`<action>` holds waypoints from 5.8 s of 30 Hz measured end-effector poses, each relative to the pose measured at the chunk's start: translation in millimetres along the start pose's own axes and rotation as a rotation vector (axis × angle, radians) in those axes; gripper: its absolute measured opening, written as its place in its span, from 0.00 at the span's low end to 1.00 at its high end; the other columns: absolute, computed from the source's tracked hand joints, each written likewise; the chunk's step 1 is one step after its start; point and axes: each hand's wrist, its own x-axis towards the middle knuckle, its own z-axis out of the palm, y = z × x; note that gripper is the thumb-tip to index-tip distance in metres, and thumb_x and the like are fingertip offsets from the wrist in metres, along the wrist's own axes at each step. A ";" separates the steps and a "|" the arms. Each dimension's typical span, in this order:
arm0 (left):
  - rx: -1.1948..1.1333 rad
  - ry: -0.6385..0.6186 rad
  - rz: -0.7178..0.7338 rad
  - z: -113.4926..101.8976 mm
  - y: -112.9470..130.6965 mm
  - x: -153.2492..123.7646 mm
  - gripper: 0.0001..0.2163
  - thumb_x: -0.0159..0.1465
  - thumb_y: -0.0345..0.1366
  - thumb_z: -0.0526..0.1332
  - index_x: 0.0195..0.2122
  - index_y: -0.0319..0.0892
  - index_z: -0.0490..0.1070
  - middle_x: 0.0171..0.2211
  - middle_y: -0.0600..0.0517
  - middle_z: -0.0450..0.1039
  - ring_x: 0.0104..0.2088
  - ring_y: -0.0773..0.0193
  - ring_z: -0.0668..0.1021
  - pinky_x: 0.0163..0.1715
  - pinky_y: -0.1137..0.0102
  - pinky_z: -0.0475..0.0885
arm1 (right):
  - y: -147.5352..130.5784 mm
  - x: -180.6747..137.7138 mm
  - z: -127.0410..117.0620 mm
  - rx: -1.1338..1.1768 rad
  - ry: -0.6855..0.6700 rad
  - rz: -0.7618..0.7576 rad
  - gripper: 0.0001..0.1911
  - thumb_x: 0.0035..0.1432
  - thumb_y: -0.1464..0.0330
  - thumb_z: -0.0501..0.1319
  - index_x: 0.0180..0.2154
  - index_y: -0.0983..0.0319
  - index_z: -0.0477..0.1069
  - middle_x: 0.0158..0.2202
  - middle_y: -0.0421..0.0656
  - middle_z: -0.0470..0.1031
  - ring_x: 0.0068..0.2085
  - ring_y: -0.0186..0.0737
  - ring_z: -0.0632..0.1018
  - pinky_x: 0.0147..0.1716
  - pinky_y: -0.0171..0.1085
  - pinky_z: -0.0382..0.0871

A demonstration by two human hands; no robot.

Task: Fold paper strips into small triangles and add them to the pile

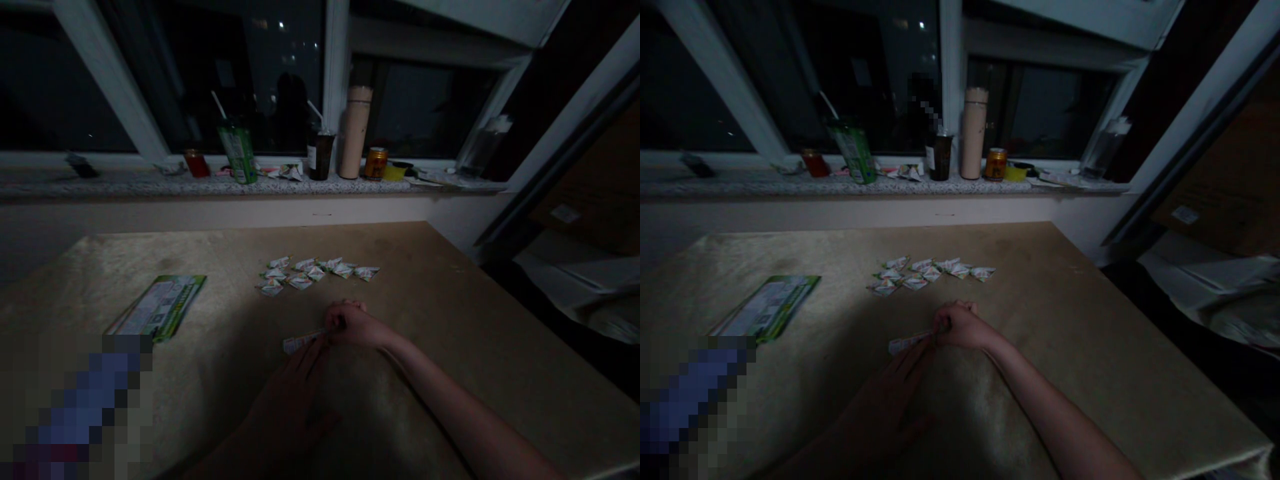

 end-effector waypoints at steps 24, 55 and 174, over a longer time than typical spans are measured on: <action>-0.115 -0.018 0.184 -57.6 -76.9 8.9 0.17 0.63 0.27 0.54 0.51 0.50 0.69 0.48 0.51 0.70 0.48 0.58 0.71 0.48 0.64 0.65 | -34.5 -23.8 21.6 -0.323 0.027 -0.388 0.07 0.52 0.69 0.62 0.36 0.62 0.71 0.35 0.43 0.73 0.38 0.40 0.72 0.38 0.37 0.57; -0.311 0.022 0.118 -52.6 -82.9 12.6 0.07 0.62 0.33 0.59 0.42 0.45 0.71 0.43 0.53 0.72 0.45 0.61 0.73 0.47 0.67 0.66 | -43.5 -16.5 45.7 -0.620 0.047 -0.524 0.09 0.64 0.69 0.52 0.45 0.63 0.66 0.37 0.45 0.74 0.37 0.42 0.74 0.37 0.39 0.64; -0.125 0.046 -0.044 -49.0 -79.5 20.6 0.12 0.58 0.37 0.63 0.43 0.48 0.71 0.48 0.52 0.65 0.51 0.54 0.67 0.53 0.59 0.58 | -16.0 -20.1 7.2 0.045 0.164 -0.396 0.21 0.47 0.80 0.60 0.45 0.60 0.72 0.41 0.43 0.72 0.46 0.42 0.70 0.47 0.41 0.58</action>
